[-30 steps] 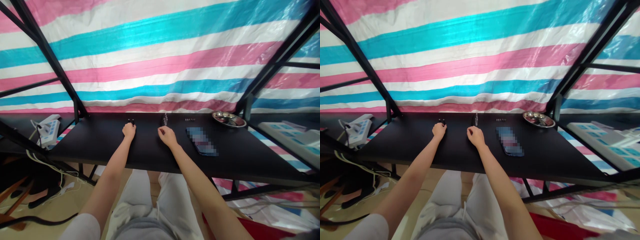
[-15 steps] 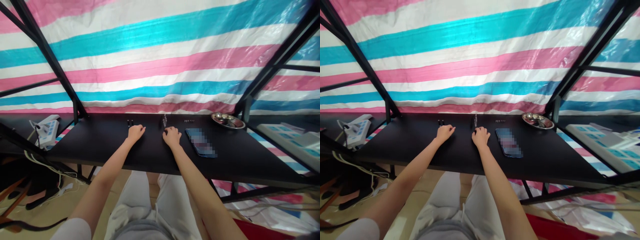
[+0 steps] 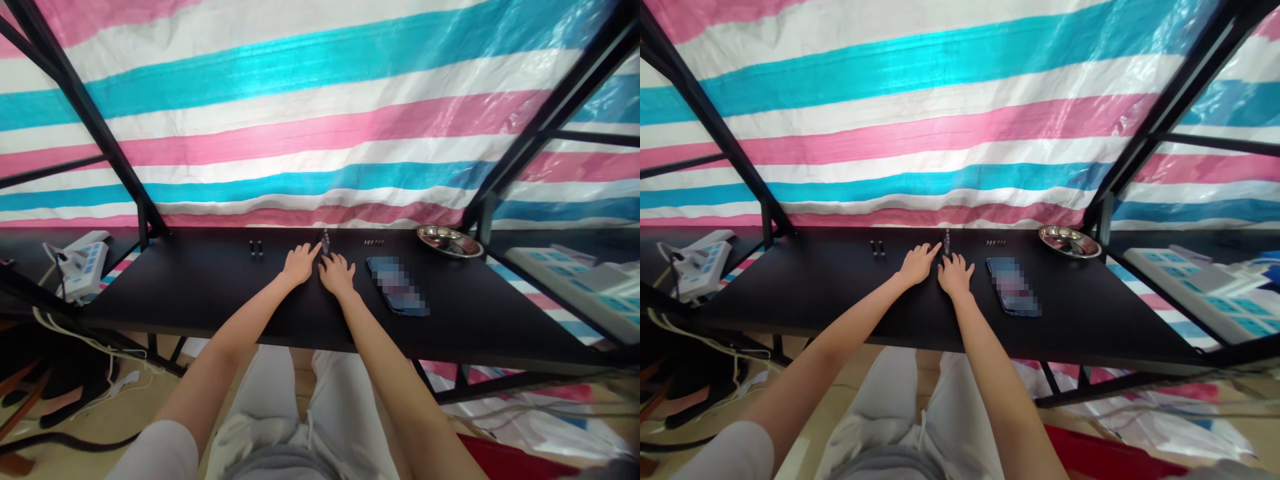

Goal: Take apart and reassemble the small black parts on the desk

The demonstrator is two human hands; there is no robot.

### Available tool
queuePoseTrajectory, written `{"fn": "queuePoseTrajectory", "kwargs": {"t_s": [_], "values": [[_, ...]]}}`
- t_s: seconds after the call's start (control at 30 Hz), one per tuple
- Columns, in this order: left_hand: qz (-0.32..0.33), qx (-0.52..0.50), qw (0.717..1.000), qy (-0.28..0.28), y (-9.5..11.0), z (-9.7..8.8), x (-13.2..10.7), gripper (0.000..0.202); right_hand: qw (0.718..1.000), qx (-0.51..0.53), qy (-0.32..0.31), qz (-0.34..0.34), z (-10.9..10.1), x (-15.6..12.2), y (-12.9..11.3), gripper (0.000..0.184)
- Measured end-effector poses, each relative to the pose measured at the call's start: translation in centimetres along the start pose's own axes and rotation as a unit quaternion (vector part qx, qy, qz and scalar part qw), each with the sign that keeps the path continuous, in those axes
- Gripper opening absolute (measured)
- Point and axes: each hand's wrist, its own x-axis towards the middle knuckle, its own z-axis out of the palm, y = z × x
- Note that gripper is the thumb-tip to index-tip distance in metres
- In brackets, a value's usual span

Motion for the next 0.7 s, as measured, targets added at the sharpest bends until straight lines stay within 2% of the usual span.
{"fn": "queuePoseTrajectory", "kwargs": {"t_s": [0.27,0.43,0.6,0.7], "values": [[-0.003,-0.009,0.999,0.040,-0.6,-0.2,1.0,0.020,1.000,-0.008,-0.023,-0.005,0.2,0.5,-0.2,0.047],[-0.014,-0.038,0.998,0.042,-1.0,0.7,1.2,0.018,0.999,-0.015,-0.038,-0.004,0.1,0.9,-0.4,0.049],[-0.055,-0.084,0.994,0.048,-1.2,1.5,1.3,0.009,0.999,-0.010,-0.049,-0.005,0.1,1.2,-0.5,0.050],[-0.091,-0.110,0.988,0.051,-1.5,1.8,1.5,0.018,0.999,-0.011,-0.051,-0.005,0.1,1.3,-0.5,0.050]]}}
